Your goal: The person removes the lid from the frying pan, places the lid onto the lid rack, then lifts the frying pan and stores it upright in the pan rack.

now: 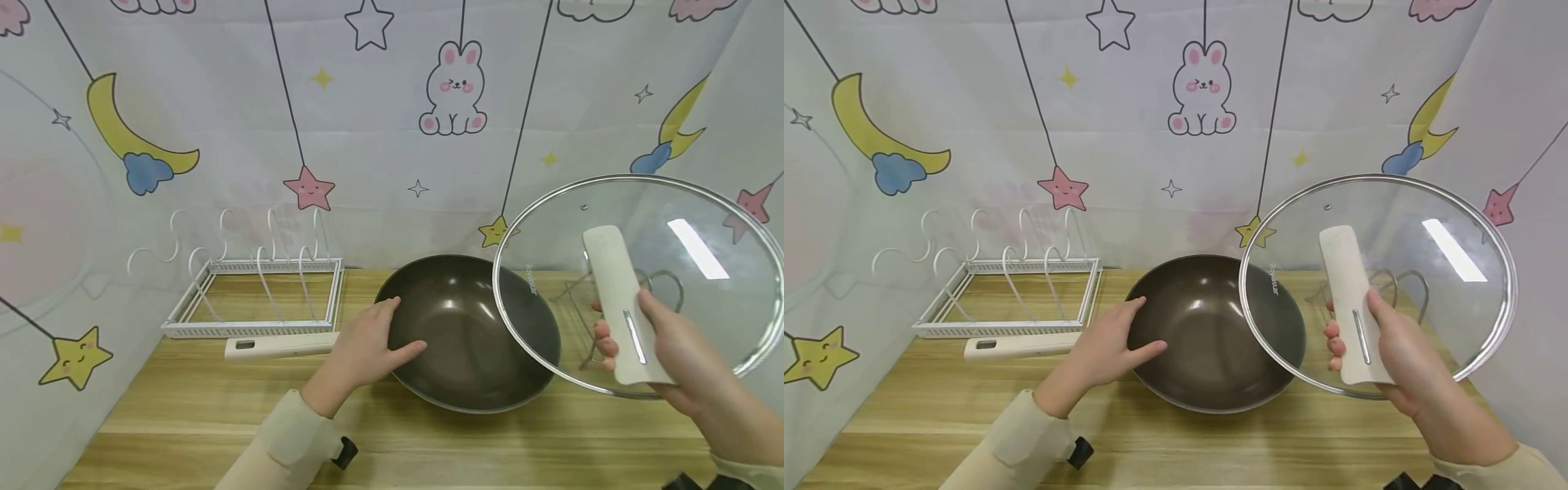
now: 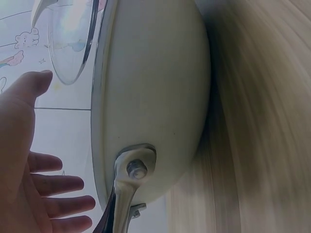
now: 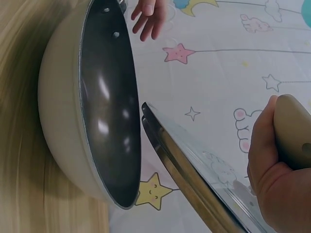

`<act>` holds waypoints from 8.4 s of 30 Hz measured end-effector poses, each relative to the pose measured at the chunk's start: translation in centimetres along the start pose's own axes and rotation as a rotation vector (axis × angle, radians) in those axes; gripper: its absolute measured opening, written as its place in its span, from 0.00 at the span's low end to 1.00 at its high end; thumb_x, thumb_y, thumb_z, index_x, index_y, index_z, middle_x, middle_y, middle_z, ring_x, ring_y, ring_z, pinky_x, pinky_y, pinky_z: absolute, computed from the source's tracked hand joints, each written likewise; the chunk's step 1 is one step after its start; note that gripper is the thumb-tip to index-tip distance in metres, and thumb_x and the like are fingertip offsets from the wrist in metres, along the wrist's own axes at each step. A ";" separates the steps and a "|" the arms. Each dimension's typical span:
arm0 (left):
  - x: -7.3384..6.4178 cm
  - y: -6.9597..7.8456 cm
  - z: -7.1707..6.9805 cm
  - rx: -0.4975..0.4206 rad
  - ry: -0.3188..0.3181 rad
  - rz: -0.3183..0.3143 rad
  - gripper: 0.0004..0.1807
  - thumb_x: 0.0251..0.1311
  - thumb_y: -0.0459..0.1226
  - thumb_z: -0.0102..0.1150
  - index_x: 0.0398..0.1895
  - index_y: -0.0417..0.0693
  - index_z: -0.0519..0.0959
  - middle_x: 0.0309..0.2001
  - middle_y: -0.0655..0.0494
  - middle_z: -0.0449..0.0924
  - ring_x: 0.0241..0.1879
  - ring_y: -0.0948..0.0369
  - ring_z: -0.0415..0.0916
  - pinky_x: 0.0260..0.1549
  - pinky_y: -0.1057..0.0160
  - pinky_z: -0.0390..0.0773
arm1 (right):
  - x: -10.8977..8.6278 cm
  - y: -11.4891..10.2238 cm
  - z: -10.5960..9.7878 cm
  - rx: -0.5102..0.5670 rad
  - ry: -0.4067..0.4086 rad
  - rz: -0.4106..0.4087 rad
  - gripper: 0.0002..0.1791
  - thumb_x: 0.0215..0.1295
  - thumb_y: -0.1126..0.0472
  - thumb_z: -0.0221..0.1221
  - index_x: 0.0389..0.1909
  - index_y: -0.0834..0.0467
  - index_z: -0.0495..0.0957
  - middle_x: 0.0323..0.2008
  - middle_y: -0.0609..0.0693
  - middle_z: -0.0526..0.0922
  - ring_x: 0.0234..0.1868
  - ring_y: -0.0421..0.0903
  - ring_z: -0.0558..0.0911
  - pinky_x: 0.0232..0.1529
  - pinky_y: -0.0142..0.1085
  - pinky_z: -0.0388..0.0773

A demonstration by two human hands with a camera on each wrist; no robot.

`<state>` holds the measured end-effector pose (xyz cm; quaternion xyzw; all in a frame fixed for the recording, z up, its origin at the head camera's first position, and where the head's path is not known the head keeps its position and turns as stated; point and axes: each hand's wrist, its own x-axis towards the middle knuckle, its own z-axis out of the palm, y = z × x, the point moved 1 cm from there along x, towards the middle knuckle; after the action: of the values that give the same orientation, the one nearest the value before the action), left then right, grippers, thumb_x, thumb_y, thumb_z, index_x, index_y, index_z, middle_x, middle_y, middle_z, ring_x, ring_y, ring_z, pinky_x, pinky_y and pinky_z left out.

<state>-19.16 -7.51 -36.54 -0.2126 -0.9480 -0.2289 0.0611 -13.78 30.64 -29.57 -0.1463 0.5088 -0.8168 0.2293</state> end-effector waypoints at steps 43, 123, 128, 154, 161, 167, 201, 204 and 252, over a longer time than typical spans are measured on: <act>1.0 1.9 0.8 -0.032 -0.045 0.016 0.48 0.56 0.66 0.50 0.70 0.42 0.59 0.67 0.46 0.64 0.66 0.49 0.64 0.61 0.48 0.67 | -1.4 -0.9 -1.8 -0.025 0.056 -0.029 0.30 0.75 0.44 0.25 0.55 0.60 0.68 0.38 0.56 0.80 0.34 0.49 0.82 0.37 0.43 0.83; 2.6 9.2 2.8 -0.296 -0.159 0.012 0.45 0.59 0.65 0.46 0.71 0.48 0.56 0.70 0.54 0.61 0.69 0.57 0.60 0.63 0.53 0.66 | -5.2 -3.1 -2.3 -0.082 0.232 -0.073 0.30 0.74 0.43 0.26 0.52 0.57 0.70 0.37 0.57 0.79 0.31 0.52 0.80 0.34 0.47 0.82; 2.7 9.6 3.1 -0.324 -0.169 0.012 0.45 0.59 0.65 0.45 0.72 0.47 0.56 0.70 0.53 0.60 0.70 0.57 0.58 0.65 0.54 0.64 | -5.3 -3.2 -2.5 -0.101 0.246 -0.081 0.29 0.74 0.43 0.26 0.52 0.57 0.70 0.36 0.57 0.79 0.30 0.52 0.81 0.34 0.47 0.83; 3.5 11.9 3.8 -0.389 -0.209 -0.012 0.44 0.59 0.64 0.47 0.72 0.51 0.54 0.70 0.54 0.61 0.69 0.57 0.59 0.66 0.54 0.63 | -5.9 -3.5 -3.4 -0.089 0.196 -0.120 0.29 0.73 0.43 0.24 0.53 0.58 0.65 0.35 0.58 0.79 0.32 0.51 0.81 0.35 0.47 0.83; 3.7 12.4 4.0 -0.401 -0.209 -0.009 0.44 0.59 0.64 0.47 0.72 0.51 0.55 0.70 0.55 0.60 0.69 0.57 0.59 0.66 0.54 0.63 | -6.2 -3.6 -3.2 -0.128 0.245 -0.127 0.27 0.73 0.43 0.25 0.54 0.56 0.65 0.35 0.58 0.79 0.30 0.51 0.81 0.33 0.46 0.83; 3.8 12.9 4.1 -0.416 -0.213 -0.003 0.43 0.59 0.63 0.48 0.72 0.51 0.55 0.70 0.56 0.60 0.70 0.58 0.57 0.67 0.56 0.61 | -6.5 -3.7 -3.4 -0.204 0.308 -0.113 0.25 0.73 0.42 0.25 0.55 0.55 0.58 0.34 0.56 0.79 0.30 0.50 0.81 0.31 0.45 0.83; 4.7 14.6 5.1 -0.462 -0.271 0.007 0.42 0.60 0.61 0.49 0.72 0.52 0.54 0.70 0.58 0.59 0.70 0.60 0.56 0.66 0.57 0.63 | -7.3 -4.0 -4.2 -0.240 0.354 -0.117 0.24 0.73 0.42 0.25 0.54 0.53 0.58 0.34 0.55 0.81 0.29 0.49 0.82 0.31 0.45 0.83; 4.8 15.1 5.1 -0.466 -0.278 0.016 0.43 0.60 0.61 0.49 0.73 0.52 0.54 0.70 0.58 0.59 0.70 0.60 0.55 0.66 0.57 0.62 | -7.4 -4.0 -4.5 -0.204 0.328 -0.137 0.24 0.73 0.43 0.25 0.55 0.53 0.60 0.34 0.56 0.81 0.29 0.50 0.82 0.31 0.46 0.83; 6.4 19.3 6.8 -0.480 -0.266 0.100 0.42 0.60 0.60 0.51 0.72 0.52 0.53 0.69 0.56 0.60 0.68 0.61 0.59 0.63 0.62 0.66 | -8.8 -4.2 -6.1 -0.216 0.306 -0.241 0.28 0.74 0.44 0.21 0.54 0.54 0.66 0.33 0.57 0.82 0.28 0.49 0.82 0.29 0.44 0.83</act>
<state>-16.70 13.56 -33.38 -0.2957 -0.8547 -0.4137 -0.1047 -10.16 41.48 -28.50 -0.1043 0.6010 -0.7918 0.0329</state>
